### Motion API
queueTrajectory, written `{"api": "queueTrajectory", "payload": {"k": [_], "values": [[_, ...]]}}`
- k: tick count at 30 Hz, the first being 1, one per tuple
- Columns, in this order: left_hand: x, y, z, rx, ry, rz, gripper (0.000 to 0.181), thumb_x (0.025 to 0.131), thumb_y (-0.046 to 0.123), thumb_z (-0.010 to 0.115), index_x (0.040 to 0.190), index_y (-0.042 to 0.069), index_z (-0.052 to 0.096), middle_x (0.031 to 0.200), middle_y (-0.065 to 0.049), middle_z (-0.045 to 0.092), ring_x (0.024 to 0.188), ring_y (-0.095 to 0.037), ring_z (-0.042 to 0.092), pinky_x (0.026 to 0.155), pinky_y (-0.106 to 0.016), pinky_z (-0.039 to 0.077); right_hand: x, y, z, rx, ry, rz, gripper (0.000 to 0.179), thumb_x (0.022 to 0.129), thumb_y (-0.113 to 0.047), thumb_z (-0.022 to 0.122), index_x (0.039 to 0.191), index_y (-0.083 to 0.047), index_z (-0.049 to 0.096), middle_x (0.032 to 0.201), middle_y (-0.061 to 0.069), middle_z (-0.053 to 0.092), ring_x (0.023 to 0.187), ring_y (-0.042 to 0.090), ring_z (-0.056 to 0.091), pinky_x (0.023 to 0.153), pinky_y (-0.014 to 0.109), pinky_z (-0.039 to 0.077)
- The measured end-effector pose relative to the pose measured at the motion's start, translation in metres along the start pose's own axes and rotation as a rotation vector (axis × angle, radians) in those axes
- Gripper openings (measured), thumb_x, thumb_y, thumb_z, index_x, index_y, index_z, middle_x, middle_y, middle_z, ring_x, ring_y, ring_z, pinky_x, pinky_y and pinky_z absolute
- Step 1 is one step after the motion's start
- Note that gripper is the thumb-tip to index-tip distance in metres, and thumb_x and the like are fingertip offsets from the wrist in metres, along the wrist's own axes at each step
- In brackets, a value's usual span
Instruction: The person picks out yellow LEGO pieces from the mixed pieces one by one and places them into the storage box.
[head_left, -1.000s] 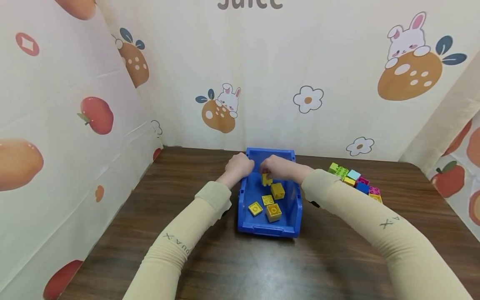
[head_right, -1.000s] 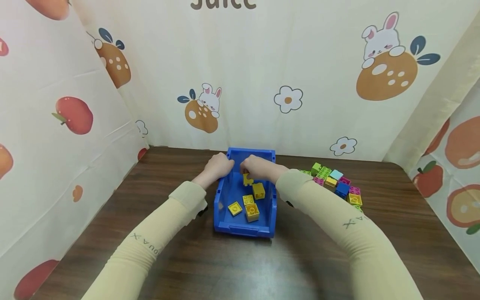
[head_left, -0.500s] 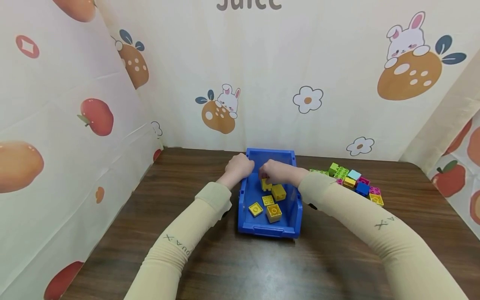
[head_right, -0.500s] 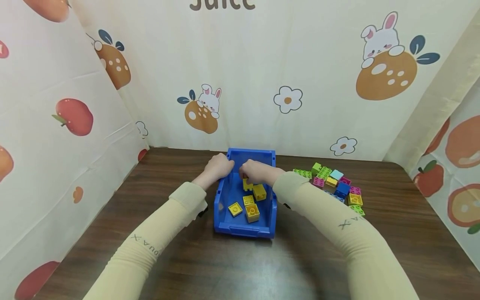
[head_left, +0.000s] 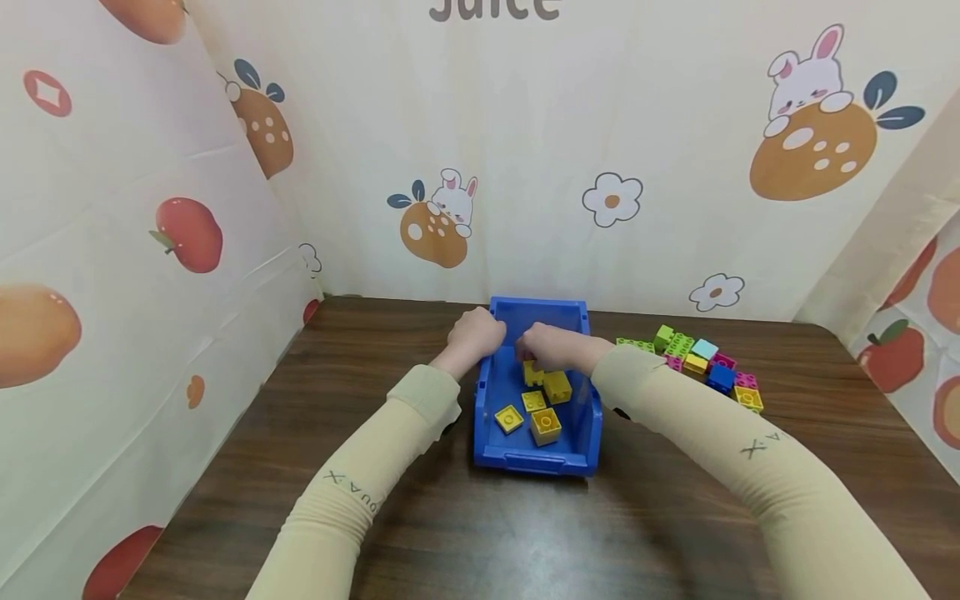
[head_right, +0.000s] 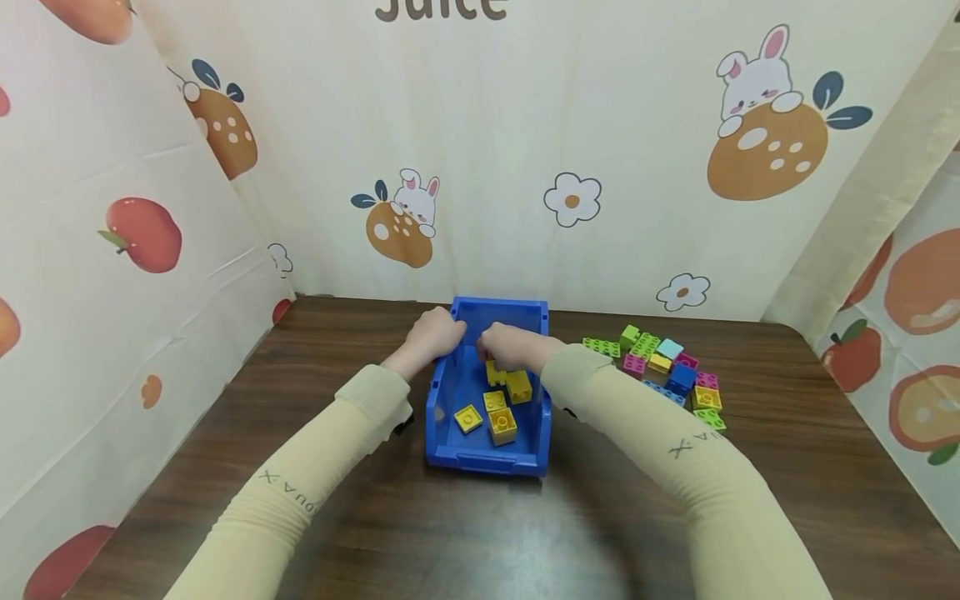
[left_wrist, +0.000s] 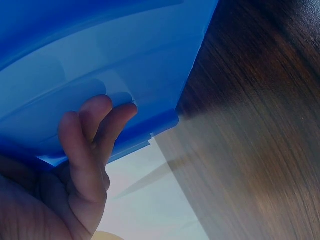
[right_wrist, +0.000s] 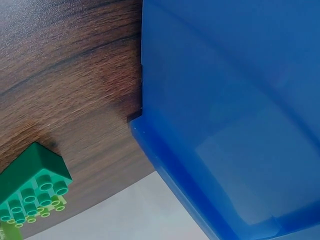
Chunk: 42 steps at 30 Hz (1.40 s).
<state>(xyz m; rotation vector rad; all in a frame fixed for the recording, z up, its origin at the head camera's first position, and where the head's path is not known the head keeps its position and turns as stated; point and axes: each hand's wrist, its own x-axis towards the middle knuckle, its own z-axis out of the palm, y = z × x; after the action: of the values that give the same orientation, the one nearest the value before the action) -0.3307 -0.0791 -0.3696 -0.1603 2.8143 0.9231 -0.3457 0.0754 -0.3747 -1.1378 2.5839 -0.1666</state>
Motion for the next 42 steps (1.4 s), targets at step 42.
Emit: {"api": "queueTrajectory", "payload": {"k": [42], "values": [[0.000, 0.002, 0.000, 0.017, -0.014, -0.028, 0.034, 0.094, 0.024, 0.042, 0.062, 0.011, 0.042, 0.051, 0.000, 0.036, 0.041, -0.014, 0.043, 0.040, -0.025, 0.034, -0.065, -0.008, -0.071, -0.062, 0.070, 0.003, 0.034, 0.082, -0.015, 0.072, 0.114, -0.007, 0.065, 0.112, 0.009, 0.067, 0.103, 0.024, 0.063, 0.087, 0.039, 0.051]]}}
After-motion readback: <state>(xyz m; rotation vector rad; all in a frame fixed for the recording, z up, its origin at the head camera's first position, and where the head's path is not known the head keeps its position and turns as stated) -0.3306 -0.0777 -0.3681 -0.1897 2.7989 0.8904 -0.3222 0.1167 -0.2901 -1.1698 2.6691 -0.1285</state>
